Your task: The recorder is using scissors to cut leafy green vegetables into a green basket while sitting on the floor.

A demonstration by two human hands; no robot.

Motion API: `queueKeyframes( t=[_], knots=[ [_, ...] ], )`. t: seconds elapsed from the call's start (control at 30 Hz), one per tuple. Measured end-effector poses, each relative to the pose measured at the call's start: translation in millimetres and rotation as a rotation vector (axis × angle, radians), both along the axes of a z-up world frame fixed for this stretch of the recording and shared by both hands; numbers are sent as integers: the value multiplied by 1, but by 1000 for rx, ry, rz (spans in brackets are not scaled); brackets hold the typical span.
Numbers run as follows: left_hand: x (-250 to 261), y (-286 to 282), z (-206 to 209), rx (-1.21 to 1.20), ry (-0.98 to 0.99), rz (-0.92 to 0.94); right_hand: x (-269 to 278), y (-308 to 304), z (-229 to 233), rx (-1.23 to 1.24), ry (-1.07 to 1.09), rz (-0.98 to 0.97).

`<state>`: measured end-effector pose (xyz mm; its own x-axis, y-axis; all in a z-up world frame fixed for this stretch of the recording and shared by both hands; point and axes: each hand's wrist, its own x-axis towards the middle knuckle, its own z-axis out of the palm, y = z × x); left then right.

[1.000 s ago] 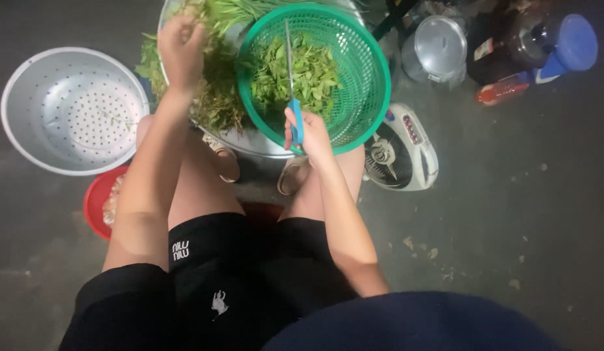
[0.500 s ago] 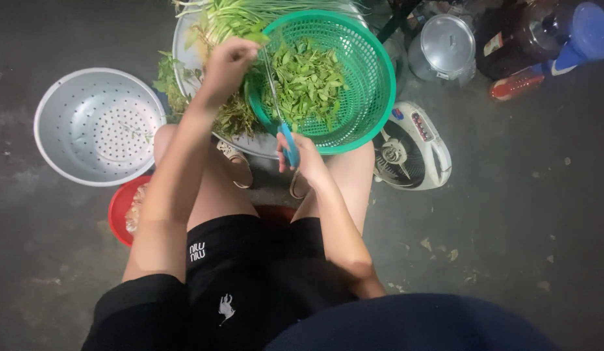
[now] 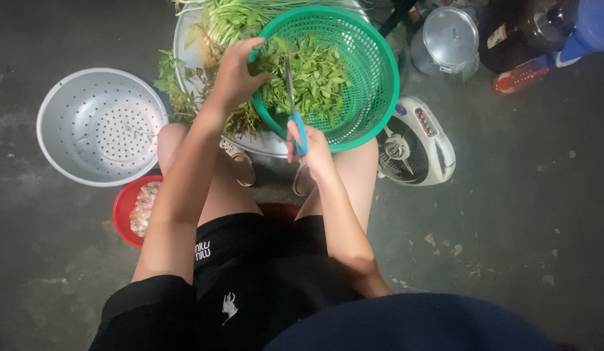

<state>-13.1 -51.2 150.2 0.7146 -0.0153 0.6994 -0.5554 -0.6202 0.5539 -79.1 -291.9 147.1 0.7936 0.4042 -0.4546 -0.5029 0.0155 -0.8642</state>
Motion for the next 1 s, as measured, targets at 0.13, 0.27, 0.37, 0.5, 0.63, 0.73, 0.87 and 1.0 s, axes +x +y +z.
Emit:
queueKeyframes(
  t=[0.13, 0.27, 0.37, 0.5, 0.63, 0.73, 0.87, 1.0],
  knots=[
    [-2, 15, -30, 18, 323, 115, 2, -6, -3, 25, -29, -25],
    [-4, 17, -32, 88, 351, 116, 0, -8, -1, 25, -26, -57],
    [-3, 14, -27, 42, 331, 128, -5, -10, 5, 31, -11, -21],
    [-1, 7, -23, 0, 259, 129, -17, -12, 5, -62, 13, 72],
    [-8, -7, -8, 55, 231, 123, -19, -13, -8, -29, -95, 78],
    [-10, -14, -4, 139, 197, 101, -15, -11, -3, -4, -66, 60],
    [-17, -25, 8, 138, 155, 35, -9, -8, -1, -65, -75, 29],
    [-22, -31, 13, 112, 173, -24, -6, -3, -9, -46, -54, -13]
  ],
)
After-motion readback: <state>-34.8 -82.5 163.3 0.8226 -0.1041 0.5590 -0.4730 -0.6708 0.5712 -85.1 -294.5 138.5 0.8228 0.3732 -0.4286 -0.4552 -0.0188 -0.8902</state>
